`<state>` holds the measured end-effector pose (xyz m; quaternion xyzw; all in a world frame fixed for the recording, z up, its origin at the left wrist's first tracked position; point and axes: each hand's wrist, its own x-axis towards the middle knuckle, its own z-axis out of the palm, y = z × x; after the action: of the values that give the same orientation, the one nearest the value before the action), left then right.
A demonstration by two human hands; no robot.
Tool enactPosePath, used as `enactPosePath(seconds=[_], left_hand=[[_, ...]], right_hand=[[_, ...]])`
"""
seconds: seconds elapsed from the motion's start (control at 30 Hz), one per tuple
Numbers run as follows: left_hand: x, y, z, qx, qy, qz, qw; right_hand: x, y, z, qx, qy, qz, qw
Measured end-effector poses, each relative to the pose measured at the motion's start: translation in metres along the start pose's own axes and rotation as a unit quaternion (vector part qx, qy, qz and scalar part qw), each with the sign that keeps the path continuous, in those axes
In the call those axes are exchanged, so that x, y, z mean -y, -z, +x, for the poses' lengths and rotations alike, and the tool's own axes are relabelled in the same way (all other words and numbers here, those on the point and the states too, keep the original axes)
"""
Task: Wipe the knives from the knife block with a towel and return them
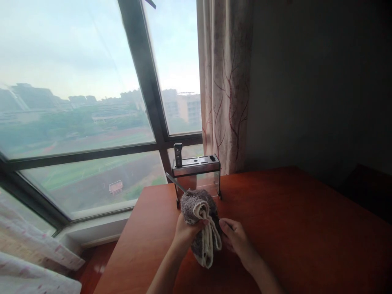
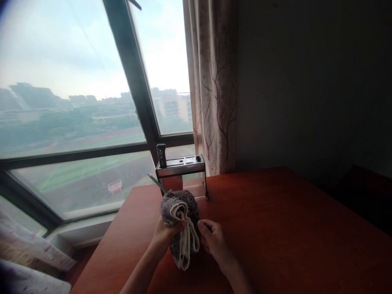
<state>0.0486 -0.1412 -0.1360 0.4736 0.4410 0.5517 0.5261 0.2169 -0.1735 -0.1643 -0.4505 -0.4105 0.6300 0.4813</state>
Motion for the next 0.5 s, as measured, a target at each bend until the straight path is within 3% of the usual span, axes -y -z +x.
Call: enactPosePath(seconds=[0.1, 0.2, 0.33, 0.4, 0.5], left_hand=[[0.005, 0.000, -0.004, 0.040, 0.043, -0.085, 0.995], [0.007, -0.002, -0.007, 0.030, 0.057, -0.131, 0.989], [0.005, -0.006, -0.008, -0.026, 0.060, -0.151, 0.986], [0.003, -0.007, -0.008, -0.050, 0.072, -0.177, 0.980], [0.002, -0.009, -0.007, -0.081, 0.080, -0.206, 0.972]], right_hand=[[0.000, -0.001, -0.004, 0.041, -0.063, 0.054, 0.996], [0.001, -0.005, -0.006, 0.032, -0.055, 0.043, 0.997], [0.001, -0.010, -0.003, 0.015, 0.091, -0.066, 0.993], [0.000, -0.010, -0.001, 0.005, 0.172, -0.160, 0.972], [-0.006, -0.007, 0.001, -0.016, 0.232, -0.274, 0.933]])
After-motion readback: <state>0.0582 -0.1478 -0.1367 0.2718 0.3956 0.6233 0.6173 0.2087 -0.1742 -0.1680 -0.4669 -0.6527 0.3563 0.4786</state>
